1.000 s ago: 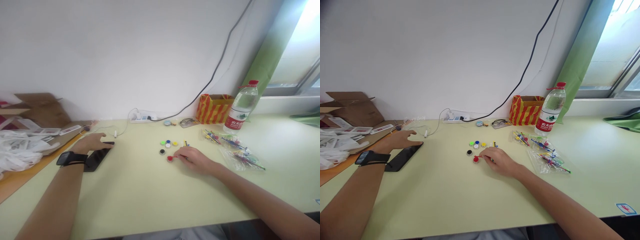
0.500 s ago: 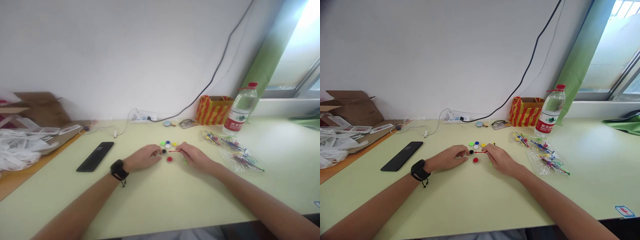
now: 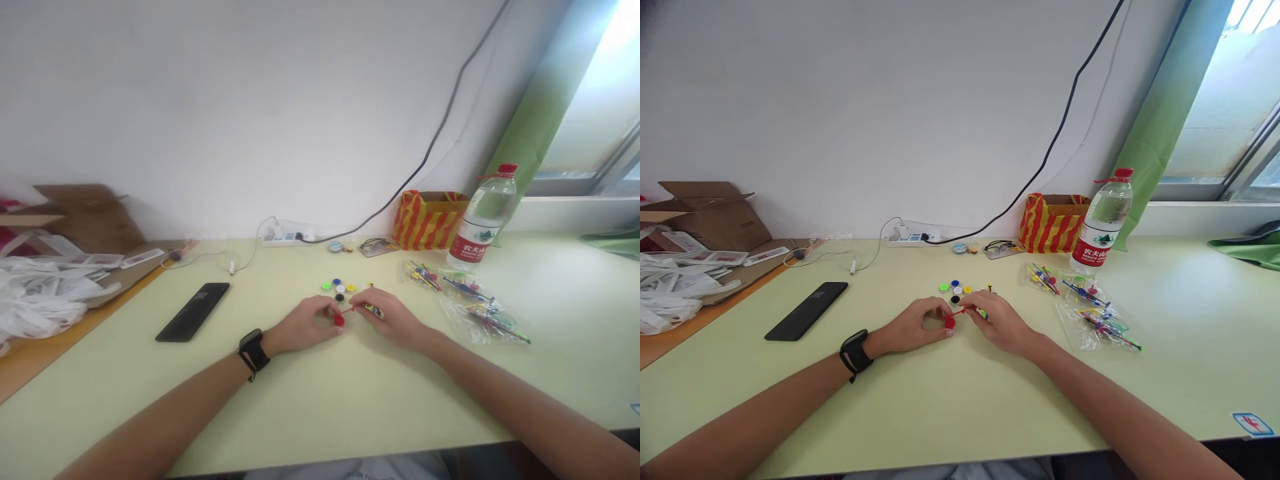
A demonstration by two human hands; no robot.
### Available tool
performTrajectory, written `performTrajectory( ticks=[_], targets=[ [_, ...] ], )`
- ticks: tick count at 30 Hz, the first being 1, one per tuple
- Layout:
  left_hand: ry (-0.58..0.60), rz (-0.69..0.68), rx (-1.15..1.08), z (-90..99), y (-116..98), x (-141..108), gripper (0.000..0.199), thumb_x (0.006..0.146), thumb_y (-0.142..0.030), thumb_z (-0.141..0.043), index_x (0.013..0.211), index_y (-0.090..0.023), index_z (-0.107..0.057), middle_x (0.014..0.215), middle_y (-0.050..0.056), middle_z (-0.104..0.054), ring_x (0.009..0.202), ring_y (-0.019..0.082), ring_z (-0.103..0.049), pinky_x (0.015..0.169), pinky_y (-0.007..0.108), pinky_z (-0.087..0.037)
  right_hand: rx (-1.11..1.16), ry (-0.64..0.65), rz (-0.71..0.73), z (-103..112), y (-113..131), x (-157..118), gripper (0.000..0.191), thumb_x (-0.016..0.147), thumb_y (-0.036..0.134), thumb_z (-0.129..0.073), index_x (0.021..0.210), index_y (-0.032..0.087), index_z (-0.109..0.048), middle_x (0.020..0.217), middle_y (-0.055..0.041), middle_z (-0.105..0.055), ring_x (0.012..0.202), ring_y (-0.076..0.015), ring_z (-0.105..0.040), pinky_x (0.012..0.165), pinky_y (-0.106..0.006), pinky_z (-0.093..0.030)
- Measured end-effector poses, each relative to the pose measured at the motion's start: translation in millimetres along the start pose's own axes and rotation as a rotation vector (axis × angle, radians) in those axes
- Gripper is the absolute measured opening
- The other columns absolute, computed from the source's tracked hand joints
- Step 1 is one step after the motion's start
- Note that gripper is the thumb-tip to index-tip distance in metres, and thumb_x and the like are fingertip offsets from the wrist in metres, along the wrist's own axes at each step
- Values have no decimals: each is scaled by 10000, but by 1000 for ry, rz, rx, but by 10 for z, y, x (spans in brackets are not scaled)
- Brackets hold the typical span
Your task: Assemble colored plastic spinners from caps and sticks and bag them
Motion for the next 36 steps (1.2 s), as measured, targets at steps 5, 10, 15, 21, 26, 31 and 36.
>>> performTrajectory(
  ticks=[5,10,15,21,26,31,36],
  targets=[
    [-59,129,-381,-87,-9,16,275,852,-362,-792,1007,-177,-658,984,63,-711,889,178,-670,860,340,-550,54,-63,20,-26,110,6,256,1036,179,-499,1248,259,-620,1156,-93,-730,998,-210,-716,887,-381,-592],
    [-39,224,-524,-139,4,33,356,830,-365,-817,1108,-176,-701,960,56,-697,807,156,-662,759,307,-558,26,-112,66,-26,164,22,194,1028,184,-517,1154,244,-652,1355,-143,-611,1187,-244,-658,967,-412,-574],
    [1,237,-548,-123,1,36,328,825,-363,-824,1083,-175,-748,950,55,-703,829,163,-664,753,293,-563,-13,-54,76,-90,114,12,165,1032,161,-499,1090,234,-636,1087,-95,-690,965,-207,-683,820,-353,-567],
    [20,216,-480,-77,-4,48,358,815,-373,-839,1110,-181,-778,1082,91,-761,981,211,-697,914,329,-563,-100,-5,121,-156,91,20,157,1038,158,-487,1039,217,-632,894,-57,-694,788,-189,-623,713,-318,-493],
    [11,247,-535,-73,50,59,409,873,-448,-775,1178,-176,-762,1066,109,-767,911,215,-719,852,350,-596,-77,-3,150,-94,120,34,159,1027,156,-499,997,223,-640,898,-65,-694,811,-198,-624,741,-324,-502],
    [15,234,-494,-96,61,57,394,861,-429,-790,1175,-192,-767,1068,97,-775,931,213,-717,900,367,-590,-3,2,110,-37,119,36,146,1034,208,-495,1033,238,-638,915,-73,-697,811,-207,-637,733,-338,-528],
    [35,186,-434,-97,5,58,354,870,-412,-779,1136,-177,-775,1073,97,-774,962,223,-711,919,373,-587,21,13,101,-31,121,31,166,1040,233,-480,1037,237,-646,934,-81,-703,839,-213,-648,749,-344,-536]
  ],
)
Point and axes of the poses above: each hand's wrist, its own x-axis towards the middle knuckle, its own z-axis out of the back of the hand, y = z × x, the point moved 1 cm from there along x, towards the middle knuckle
